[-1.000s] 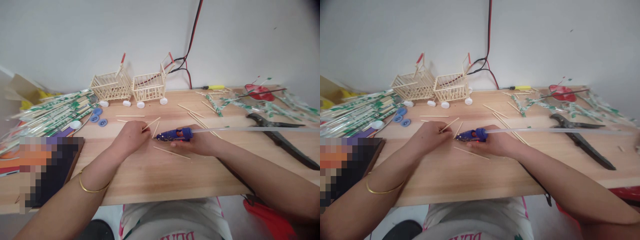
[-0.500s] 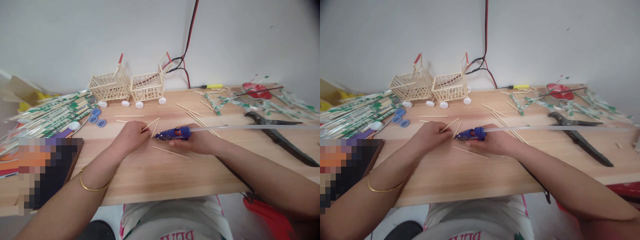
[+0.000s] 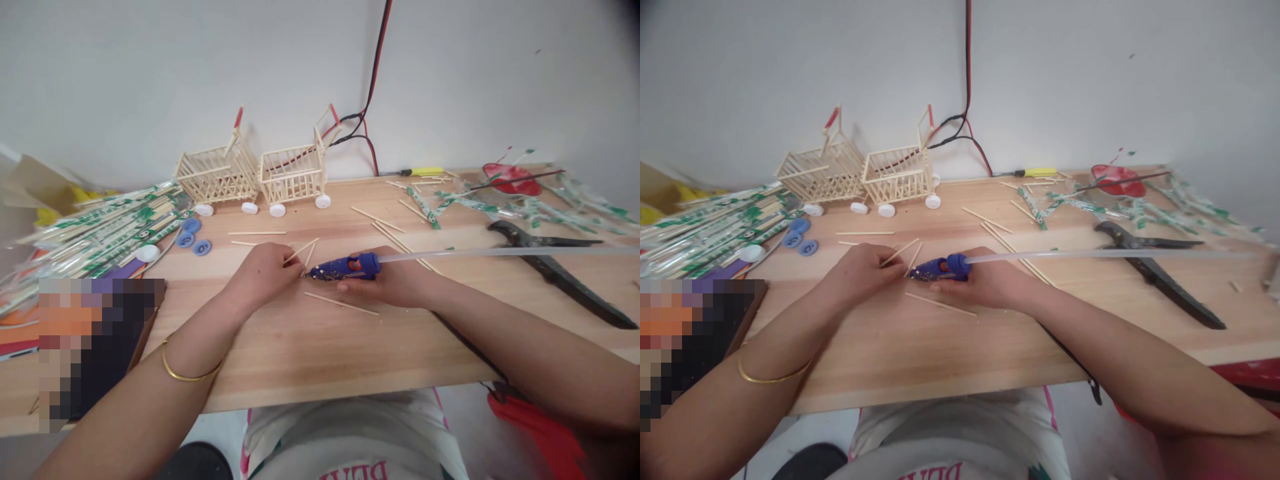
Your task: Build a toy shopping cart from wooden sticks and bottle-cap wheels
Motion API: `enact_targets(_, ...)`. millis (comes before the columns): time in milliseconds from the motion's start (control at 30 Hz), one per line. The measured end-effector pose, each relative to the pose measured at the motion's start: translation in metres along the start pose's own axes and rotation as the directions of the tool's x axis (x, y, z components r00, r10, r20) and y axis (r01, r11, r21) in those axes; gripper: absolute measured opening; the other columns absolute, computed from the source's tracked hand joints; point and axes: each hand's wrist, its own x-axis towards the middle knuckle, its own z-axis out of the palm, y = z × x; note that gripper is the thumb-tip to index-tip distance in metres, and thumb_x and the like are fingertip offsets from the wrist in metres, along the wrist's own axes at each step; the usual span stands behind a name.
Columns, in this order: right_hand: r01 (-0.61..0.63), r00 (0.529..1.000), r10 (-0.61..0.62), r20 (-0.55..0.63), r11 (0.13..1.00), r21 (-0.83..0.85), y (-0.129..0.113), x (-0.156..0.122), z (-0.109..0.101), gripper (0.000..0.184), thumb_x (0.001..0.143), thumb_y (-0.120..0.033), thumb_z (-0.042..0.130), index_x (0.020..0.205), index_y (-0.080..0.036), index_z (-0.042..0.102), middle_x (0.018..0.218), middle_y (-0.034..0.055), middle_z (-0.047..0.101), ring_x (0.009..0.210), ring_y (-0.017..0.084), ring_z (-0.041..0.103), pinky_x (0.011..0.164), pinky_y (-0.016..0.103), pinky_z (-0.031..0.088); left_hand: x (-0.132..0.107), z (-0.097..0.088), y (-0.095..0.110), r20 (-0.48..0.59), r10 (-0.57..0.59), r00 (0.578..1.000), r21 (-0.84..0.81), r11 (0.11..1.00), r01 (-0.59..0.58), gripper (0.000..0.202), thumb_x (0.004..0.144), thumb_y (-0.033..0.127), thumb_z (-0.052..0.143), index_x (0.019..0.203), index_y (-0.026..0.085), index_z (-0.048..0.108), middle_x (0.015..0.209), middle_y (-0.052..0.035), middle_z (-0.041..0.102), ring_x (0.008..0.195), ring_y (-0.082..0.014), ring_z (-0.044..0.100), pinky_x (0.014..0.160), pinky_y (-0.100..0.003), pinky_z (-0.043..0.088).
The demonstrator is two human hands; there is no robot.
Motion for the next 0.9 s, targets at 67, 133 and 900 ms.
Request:
enact_targets(67,-0.004,1.000,0.003,-0.015,1.000,-0.015,-0.0007,0.0000,-0.0001,0.039,0.075,-0.056,0.063,0.089,-0.021,0.072,0.074,0.0016,0.070,0.063,0.017,0.059,0.053,0.025,0.040,0.0000,0.0000,0.0010,-0.006,-0.002,1.000,0.005,1.000,0.002,0.024,0.075,0.029,0.050,0.057,0.016,0.059,0.054,0.0012,0.051,0.056,-0.0124,0.045,0.053,-0.027,0.023)
enact_targets(133,0.005,1.000,-0.005,-0.022,1.000,0.002,-0.0013,0.0001,-0.0002,0.039,0.075,-0.056,0.062,0.093,-0.022,0.072,0.079,0.0020,0.071,0.066,0.018,0.061,0.056,0.026,0.042,0.0003,0.0001,0.0016,-0.011,0.001,1.000,0.009,1.000,-0.001,0.024,0.075,0.028,0.050,0.055,0.017,0.055,0.052,0.0017,0.047,0.056,-0.0121,0.044,0.053,-0.027,0.023)
enact_targets(900,0.011,1.000,-0.012,-0.027,1.000,-0.012,0.0006,-0.0016,-0.0032,0.044,0.076,-0.059,0.060,0.101,-0.024,0.071,0.085,0.0031,0.072,0.072,0.020,0.062,0.061,0.027,0.045,-0.0002,-0.0035,0.0065,0.002,-0.012,1.000,-0.031,0.999,0.012,0.022,0.071,0.028,0.051,0.051,0.017,0.054,0.049,0.0024,0.043,0.053,-0.0124,0.041,0.053,-0.027,0.024)
